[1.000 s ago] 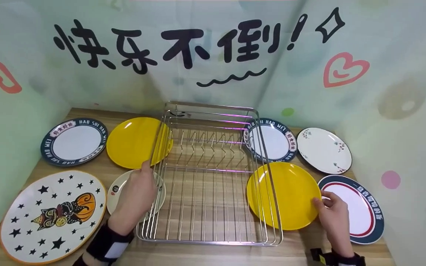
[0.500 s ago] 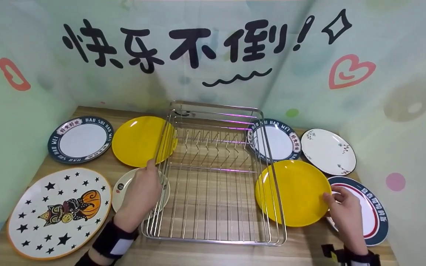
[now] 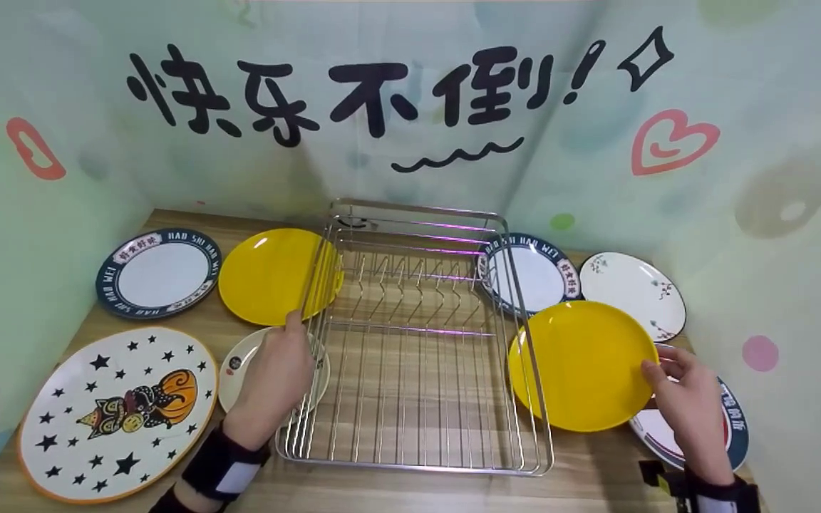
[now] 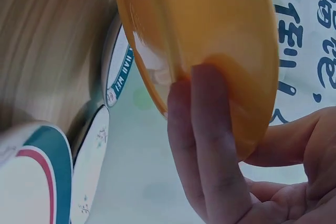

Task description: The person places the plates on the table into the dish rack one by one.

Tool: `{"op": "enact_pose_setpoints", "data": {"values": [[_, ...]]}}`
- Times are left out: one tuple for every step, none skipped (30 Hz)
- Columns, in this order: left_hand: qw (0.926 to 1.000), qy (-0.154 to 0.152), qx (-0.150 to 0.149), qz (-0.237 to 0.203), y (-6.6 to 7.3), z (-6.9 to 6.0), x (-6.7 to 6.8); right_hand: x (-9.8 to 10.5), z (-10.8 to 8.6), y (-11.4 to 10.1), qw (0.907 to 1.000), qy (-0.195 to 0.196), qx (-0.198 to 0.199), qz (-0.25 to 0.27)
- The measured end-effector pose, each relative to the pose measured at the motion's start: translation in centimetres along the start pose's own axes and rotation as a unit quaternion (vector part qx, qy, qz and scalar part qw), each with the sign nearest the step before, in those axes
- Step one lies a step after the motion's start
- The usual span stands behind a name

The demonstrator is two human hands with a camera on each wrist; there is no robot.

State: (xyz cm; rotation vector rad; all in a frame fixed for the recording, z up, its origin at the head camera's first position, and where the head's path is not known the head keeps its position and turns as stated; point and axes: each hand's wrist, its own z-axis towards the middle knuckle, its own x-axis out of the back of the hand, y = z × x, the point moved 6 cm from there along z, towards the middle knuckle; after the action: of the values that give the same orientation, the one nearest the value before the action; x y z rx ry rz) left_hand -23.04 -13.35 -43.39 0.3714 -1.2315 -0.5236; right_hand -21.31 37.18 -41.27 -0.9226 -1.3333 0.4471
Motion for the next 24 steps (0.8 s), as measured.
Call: {"op": "enact_pose_setpoints", "data": {"values": [[1.0000, -0.002, 0.001, 0.000, 0.0, 0.0, 0.0, 0.2, 0.1, -0.1, 1.0000, -0.002, 0.002, 0.001], [1.0000, -0.005, 0.003, 0.001, 0.0, 0.0, 0.0, 0.3, 0.1, -0.2, 1.0000, -0.004, 0.002, 0.001], [0.9999, -0.010, 0.006, 0.001, 0.0, 0.0, -0.1, 0.5, 0.2, -0.3, 1.0000, -0.006, 0.003, -0.001], [0.9999, -0.014, 0.009, 0.000, 0.0, 0.0, -0.1, 0.7, 0.2, -0.4, 1.0000, -0.007, 0.005, -0.002], [0.9998, -0.017, 0.012, -0.001, 0.0, 0.0, -0.1, 0.9, 0.2, -0.6, 0.9999, -0.008, 0.007, -0.003], [0.9997, -0.021, 0.014, -0.001, 0.0, -0.1, -0.1, 1.2, 0.3, -0.7, 0.9999, -0.009, 0.009, -0.005], [0.9996, -0.024, 0.016, -0.002, 0.0, 0.0, -0.2, 1.4, 0.3, -0.9, 0.9999, -0.009, 0.012, -0.006], [0.9995, -0.026, 0.016, -0.002, 0.0, 0.0, -0.2, 1.7, 0.3, -1.0, 0.9998, -0.007, 0.016, -0.009], [0.9995, -0.027, 0.017, -0.002, 0.0, 0.0, -0.2, 1.9, 0.3, -1.2, 0.9997, -0.005, 0.022, -0.013], [0.9995, -0.027, 0.017, -0.003, 0.0, 0.0, -0.2, 2.2, 0.3, -1.5, 0.9995, -0.001, 0.027, -0.016], [0.9995, -0.027, 0.017, -0.003, -0.1, 0.0, -0.2, 2.5, 0.3, -1.7, 0.9994, 0.002, 0.031, -0.019], [0.9995, -0.027, 0.017, -0.004, -0.1, 0.0, -0.2, 2.8, 0.4, -2.0, 0.9991, 0.004, 0.034, -0.024], [0.9995, -0.027, 0.018, -0.005, -0.1, 0.1, -0.2, 3.1, 0.4, -2.3, 0.9989, 0.006, 0.038, -0.026], [0.9994, -0.027, 0.018, -0.006, -0.1, 0.1, -0.2, 3.4, 0.4, -2.6, 0.9986, 0.007, 0.043, -0.030], [0.9994, -0.027, 0.019, -0.007, -0.2, 0.1, -0.2, 3.7, 0.4, -2.9, 0.9984, 0.007, 0.046, -0.032], [0.9994, -0.028, 0.019, -0.007, -0.2, 0.1, -0.2, 4.0, 0.5, -3.3, 0.9979, 0.011, 0.052, -0.035], [0.9994, -0.029, 0.020, -0.008, -0.3, 0.1, -0.3, 4.3, 0.5, -3.8, 0.9975, 0.014, 0.059, -0.038], [0.9993, -0.029, 0.021, -0.008, -0.3, 0.0, -0.3, 4.5, 0.6, -4.2, 0.9970, 0.017, 0.063, -0.041], [0.9993, -0.029, 0.022, -0.008, -0.3, 0.0, -0.3, 4.9, 0.6, -4.7, 0.9964, 0.021, 0.068, -0.046], [0.9993, -0.029, 0.023, -0.009, -0.3, 0.0, -0.3, 5.2, 0.7, -5.2, 0.9955, 0.026, 0.073, -0.055], [0.9992, -0.030, 0.025, -0.008, -0.3, 0.0, -0.3, 5.5, 0.8, -5.7, 0.9944, 0.031, 0.078, -0.065], [0.9992, -0.030, 0.025, -0.007, -0.2, 0.1, -0.2, 5.8, 0.8, -6.3, 0.9934, 0.037, 0.081, -0.073], [0.9992, -0.029, 0.026, -0.007, -0.2, 0.1, -0.2, 6.0, 0.9, -6.8, 0.9931, 0.037, 0.081, -0.077], [0.9992, -0.029, 0.027, -0.006, -0.2, 0.1, -0.1, 6.3, 1.0, -7.3, 0.9928, 0.037, 0.081, -0.080]]}}
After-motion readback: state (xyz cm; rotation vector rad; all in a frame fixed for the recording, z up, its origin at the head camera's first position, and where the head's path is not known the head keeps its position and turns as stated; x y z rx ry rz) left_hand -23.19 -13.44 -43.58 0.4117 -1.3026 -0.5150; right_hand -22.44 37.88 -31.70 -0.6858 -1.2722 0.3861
